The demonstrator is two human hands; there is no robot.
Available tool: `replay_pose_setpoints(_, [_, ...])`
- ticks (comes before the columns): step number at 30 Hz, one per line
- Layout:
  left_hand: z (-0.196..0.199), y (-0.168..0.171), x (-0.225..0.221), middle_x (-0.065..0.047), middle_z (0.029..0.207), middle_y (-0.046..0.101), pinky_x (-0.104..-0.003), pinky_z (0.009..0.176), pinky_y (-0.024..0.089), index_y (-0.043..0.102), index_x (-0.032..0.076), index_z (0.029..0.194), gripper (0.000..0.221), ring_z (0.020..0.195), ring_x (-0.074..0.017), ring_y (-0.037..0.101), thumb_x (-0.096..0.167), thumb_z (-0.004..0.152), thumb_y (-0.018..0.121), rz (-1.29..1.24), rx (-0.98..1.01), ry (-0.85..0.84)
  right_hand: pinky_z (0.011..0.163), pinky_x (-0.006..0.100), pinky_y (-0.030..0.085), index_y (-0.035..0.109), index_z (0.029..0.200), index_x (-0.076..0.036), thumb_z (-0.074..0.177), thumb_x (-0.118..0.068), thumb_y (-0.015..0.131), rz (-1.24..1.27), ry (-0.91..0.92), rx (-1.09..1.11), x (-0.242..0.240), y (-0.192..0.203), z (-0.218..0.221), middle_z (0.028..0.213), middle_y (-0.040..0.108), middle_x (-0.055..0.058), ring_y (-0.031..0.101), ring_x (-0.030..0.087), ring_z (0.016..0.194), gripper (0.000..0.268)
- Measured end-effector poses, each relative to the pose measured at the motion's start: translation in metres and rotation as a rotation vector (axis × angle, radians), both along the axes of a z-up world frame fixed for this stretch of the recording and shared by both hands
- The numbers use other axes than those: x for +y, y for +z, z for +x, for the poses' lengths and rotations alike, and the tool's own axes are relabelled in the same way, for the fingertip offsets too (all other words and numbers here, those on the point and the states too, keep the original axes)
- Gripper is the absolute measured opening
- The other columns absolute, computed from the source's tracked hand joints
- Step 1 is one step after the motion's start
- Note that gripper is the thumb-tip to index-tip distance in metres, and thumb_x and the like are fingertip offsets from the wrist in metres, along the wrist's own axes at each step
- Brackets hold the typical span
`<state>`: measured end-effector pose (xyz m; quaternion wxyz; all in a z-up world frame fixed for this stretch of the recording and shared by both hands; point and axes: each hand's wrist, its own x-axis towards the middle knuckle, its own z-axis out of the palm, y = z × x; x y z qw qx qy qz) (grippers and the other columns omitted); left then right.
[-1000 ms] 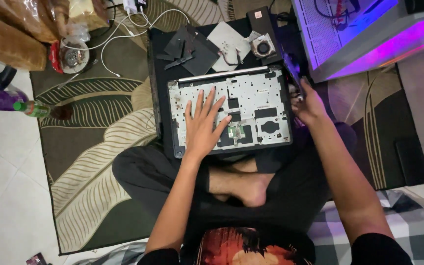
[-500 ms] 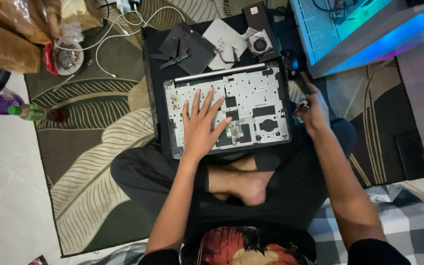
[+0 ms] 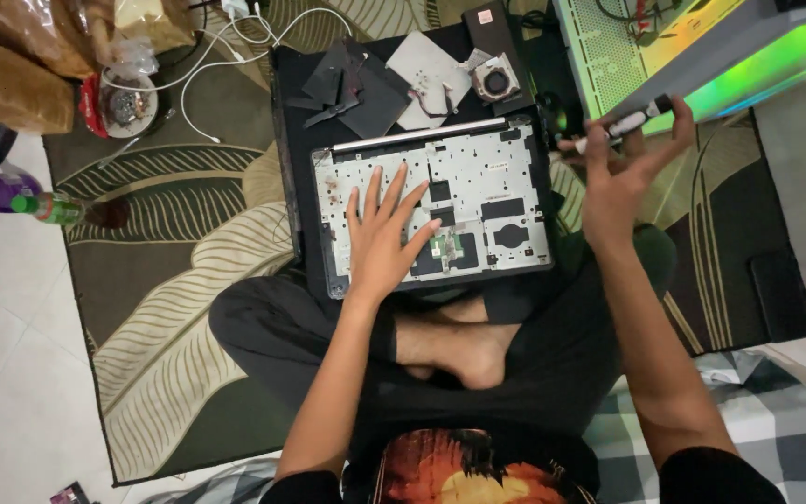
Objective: Removing screws and prying apart the internal chassis of a laptop for repair.
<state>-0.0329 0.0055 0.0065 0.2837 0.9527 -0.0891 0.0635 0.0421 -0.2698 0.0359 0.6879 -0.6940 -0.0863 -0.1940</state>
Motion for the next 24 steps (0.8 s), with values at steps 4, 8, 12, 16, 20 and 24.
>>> replay_pose_setpoints(4, [0.0, -0.001, 0.0, -0.001, 0.168, 0.028, -0.059, 0.127, 0.006, 0.051, 0.025, 0.154, 0.056, 0.159, -0.0292, 0.014, 0.054, 0.106, 0.047, -0.012, -0.004, 0.004, 0.084, 0.048, 0.065, 0.019, 0.154, -0.041, 0.124, 0.014, 0.051, -0.048, 0.116, -0.162, 0.019, -0.008, 0.03, 0.128, 0.061, 0.031, 0.07, 0.043, 0.093, 0.071])
replay_pose_setpoints(8, [0.001, -0.001, 0.001, -0.001, 0.168, 0.029, -0.058, 0.127, 0.006, 0.052, 0.025, 0.153, 0.057, 0.159, -0.0291, 0.014, 0.056, 0.106, 0.044, -0.02, -0.006, 0.006, 0.105, 0.049, 0.065, 0.015, 0.158, -0.03, 0.122, 0.01, 0.051, -0.155, 0.15, -0.261, 0.027, -0.031, 0.058, 0.124, 0.053, 0.028, 0.063, 0.035, 0.108, 0.065])
replay_pose_setpoints(12, [0.001, -0.001, 0.0, -0.001, 0.168, 0.03, -0.057, 0.127, 0.007, 0.052, 0.026, 0.153, 0.056, 0.159, -0.029, 0.015, 0.056, 0.106, 0.045, -0.018, -0.009, 0.009, 0.102, 0.042, 0.066, 0.018, 0.159, -0.023, 0.12, 0.008, 0.051, -0.28, 0.081, -0.306, 0.026, -0.053, 0.07, 0.123, 0.051, 0.026, 0.064, 0.031, 0.107, 0.06])
replay_pose_setpoints(16, [0.001, -0.001, 0.0, 0.0, 0.168, 0.03, -0.058, 0.127, 0.007, 0.052, 0.026, 0.153, 0.055, 0.159, -0.0287, 0.015, 0.055, 0.106, 0.045, -0.021, -0.011, 0.01, 0.1, 0.042, 0.068, 0.02, 0.159, -0.02, 0.121, 0.004, 0.053, -0.227, 0.069, -0.27, 0.024, -0.066, 0.075, 0.117, 0.052, 0.021, 0.065, 0.027, 0.102, 0.056])
replay_pose_setpoints(20, [0.001, 0.0, 0.0, 0.0, 0.168, 0.031, -0.057, 0.127, 0.007, 0.052, 0.026, 0.153, 0.056, 0.159, -0.0285, 0.015, 0.055, 0.106, 0.046, -0.019, -0.005, 0.013, 0.098, 0.042, 0.067, 0.019, 0.16, -0.024, 0.12, 0.007, 0.054, -0.226, 0.061, -0.272, 0.025, -0.067, 0.075, 0.116, 0.055, 0.024, 0.064, 0.029, 0.097, 0.061])
replay_pose_setpoints(24, [0.0, -0.002, 0.0, 0.001, 0.168, 0.031, -0.057, 0.127, 0.007, 0.051, 0.027, 0.153, 0.055, 0.159, -0.0284, 0.016, 0.055, 0.106, 0.048, -0.009, -0.009, 0.018, 0.095, 0.043, 0.067, 0.02, 0.159, -0.022, 0.121, 0.003, 0.055, -0.213, 0.065, -0.299, 0.026, -0.065, 0.076, 0.117, 0.054, 0.024, 0.063, 0.029, 0.096, 0.057])
